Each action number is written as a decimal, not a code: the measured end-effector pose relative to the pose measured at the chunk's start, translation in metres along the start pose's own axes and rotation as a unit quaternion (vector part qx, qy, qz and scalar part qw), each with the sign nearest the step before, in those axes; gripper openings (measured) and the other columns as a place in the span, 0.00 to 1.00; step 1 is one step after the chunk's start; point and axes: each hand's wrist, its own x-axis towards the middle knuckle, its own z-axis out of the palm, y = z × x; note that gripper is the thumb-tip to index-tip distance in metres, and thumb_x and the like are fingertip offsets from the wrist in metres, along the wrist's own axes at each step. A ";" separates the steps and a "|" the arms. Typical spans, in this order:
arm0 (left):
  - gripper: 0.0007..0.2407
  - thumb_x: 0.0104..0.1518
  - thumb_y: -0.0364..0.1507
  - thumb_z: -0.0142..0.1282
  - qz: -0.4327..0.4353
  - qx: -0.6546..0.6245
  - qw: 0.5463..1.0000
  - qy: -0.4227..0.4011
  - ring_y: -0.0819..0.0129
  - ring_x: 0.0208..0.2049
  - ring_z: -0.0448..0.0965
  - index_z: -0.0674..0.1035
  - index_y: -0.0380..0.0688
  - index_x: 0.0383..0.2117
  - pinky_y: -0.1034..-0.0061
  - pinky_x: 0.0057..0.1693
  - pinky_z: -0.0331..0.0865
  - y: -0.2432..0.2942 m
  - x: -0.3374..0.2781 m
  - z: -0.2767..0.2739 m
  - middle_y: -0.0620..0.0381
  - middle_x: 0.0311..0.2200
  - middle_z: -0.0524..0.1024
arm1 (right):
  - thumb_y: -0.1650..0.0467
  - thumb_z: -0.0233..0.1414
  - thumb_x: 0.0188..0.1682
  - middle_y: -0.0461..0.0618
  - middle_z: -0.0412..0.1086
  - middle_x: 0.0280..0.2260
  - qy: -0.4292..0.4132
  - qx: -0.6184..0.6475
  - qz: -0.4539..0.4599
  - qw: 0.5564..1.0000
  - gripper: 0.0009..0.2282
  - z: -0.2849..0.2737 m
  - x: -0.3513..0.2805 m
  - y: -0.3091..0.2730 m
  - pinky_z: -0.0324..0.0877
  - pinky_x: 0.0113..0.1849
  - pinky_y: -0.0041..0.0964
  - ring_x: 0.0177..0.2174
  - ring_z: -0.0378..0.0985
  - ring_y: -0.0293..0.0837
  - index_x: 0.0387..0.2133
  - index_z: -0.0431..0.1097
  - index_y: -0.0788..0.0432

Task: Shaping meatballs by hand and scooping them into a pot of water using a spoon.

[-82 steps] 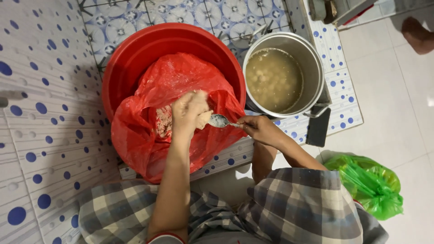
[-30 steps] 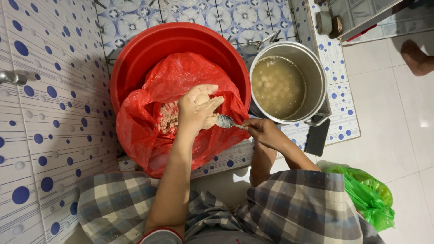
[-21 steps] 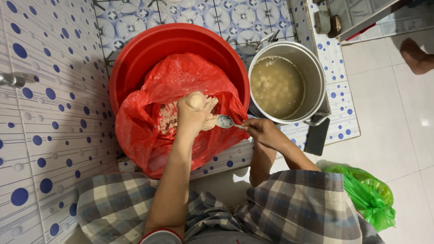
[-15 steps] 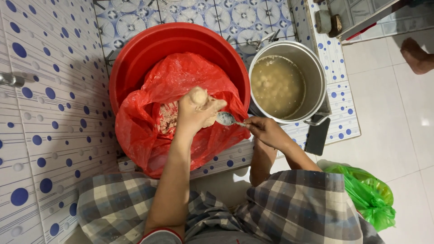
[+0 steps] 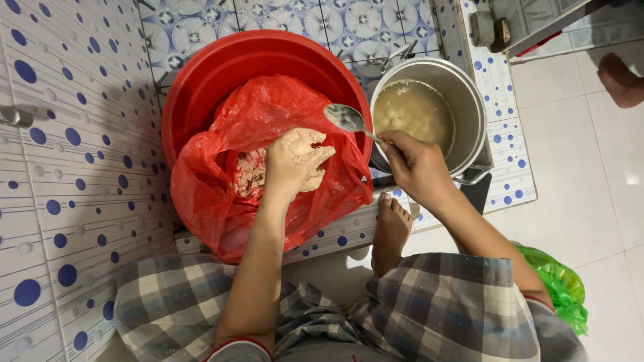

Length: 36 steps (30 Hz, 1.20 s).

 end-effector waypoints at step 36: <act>0.05 0.53 0.27 0.62 -0.062 0.260 0.959 0.091 0.60 0.08 0.75 0.80 0.40 0.22 0.68 0.14 0.71 -0.114 0.055 -0.029 0.46 0.07 0.71 | 0.72 0.57 0.51 0.49 0.69 0.17 0.014 0.274 0.270 0.923 0.09 0.049 -0.012 0.153 0.67 0.21 0.23 0.18 0.71 0.34 0.43 0.78 0.61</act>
